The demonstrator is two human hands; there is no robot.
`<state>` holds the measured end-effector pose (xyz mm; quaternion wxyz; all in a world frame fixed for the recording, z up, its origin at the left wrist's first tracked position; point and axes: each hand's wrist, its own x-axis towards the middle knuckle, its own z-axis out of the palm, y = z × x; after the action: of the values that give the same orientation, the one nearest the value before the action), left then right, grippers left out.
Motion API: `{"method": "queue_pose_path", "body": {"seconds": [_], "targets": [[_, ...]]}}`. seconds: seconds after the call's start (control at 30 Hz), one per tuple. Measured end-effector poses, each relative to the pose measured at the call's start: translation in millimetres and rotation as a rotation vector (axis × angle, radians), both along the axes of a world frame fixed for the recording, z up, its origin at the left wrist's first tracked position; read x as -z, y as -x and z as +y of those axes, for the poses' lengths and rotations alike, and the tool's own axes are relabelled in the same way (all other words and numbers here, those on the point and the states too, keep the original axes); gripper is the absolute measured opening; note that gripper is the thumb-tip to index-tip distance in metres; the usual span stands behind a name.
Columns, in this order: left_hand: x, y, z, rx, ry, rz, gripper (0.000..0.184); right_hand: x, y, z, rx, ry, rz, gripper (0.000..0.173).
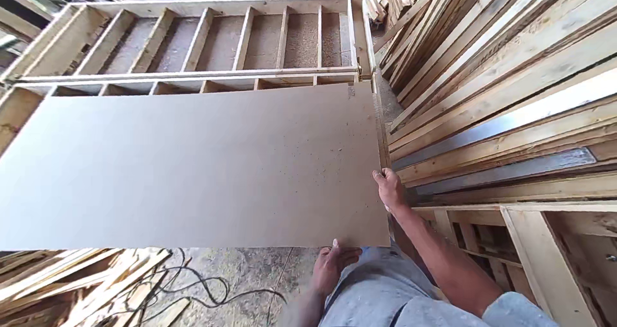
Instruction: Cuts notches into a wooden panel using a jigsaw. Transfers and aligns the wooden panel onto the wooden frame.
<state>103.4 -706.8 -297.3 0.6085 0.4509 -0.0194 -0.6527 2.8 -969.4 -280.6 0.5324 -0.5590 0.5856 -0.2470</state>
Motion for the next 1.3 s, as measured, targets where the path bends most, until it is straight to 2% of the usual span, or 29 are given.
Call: {"method": "queue_pose_path", "body": {"seconds": [0.03,0.1,0.17,0.2,0.27,0.33,0.4,0.43,0.57,0.7,0.87,1.03,1.13,1.27,1.3], "targets": [[3,-1,-6,-0.046,-0.020,0.006,0.058,2,12,-14,0.024,0.023,0.020,0.025],[12,-22,-15,-0.324,-0.140,0.027,0.060,11,32,-45,0.058,0.055,0.046,0.024],[28,-73,-12,-0.585,-0.307,-0.017,0.058,25,44,-75,0.055,0.061,0.125,0.025],[38,-103,-2,-0.652,-0.403,-0.090,0.056,33,47,-88,0.037,0.063,0.207,0.028],[55,-152,21,-0.683,-0.648,-0.296,0.054,47,51,-103,-0.057,0.096,0.459,0.036],[59,-189,31,-0.657,-0.777,-0.431,0.064,65,48,-110,-0.164,0.131,0.603,0.047],[59,-216,25,-0.662,-0.840,-0.528,0.068,75,44,-106,-0.243,0.114,0.633,0.063],[61,-225,22,-0.666,-0.859,-0.570,0.066,78,44,-103,-0.259,0.091,0.615,0.066],[68,-239,15,-0.630,-0.994,-0.678,0.050,79,39,-111,-0.212,0.097,0.555,0.060],[58,-239,5,-0.683,-0.937,-0.655,0.041,84,34,-119,-0.168,0.132,0.491,0.058],[48,-244,5,-0.895,-0.689,-0.644,0.035,90,24,-117,-0.126,0.184,0.482,0.058],[20,-250,10,-0.909,-0.448,-0.761,0.033,89,15,-119,-0.089,0.189,0.479,0.058],[20,-255,10,-0.864,-0.500,-0.759,0.030,85,12,-119,-0.088,0.206,0.503,0.058],[61,-260,7,-0.718,-0.872,-0.649,0.034,90,11,-116,-0.101,0.220,0.563,0.058],[67,-263,5,-0.728,-0.890,-0.626,0.034,91,8,-117,-0.097,0.229,0.567,0.058]]}}
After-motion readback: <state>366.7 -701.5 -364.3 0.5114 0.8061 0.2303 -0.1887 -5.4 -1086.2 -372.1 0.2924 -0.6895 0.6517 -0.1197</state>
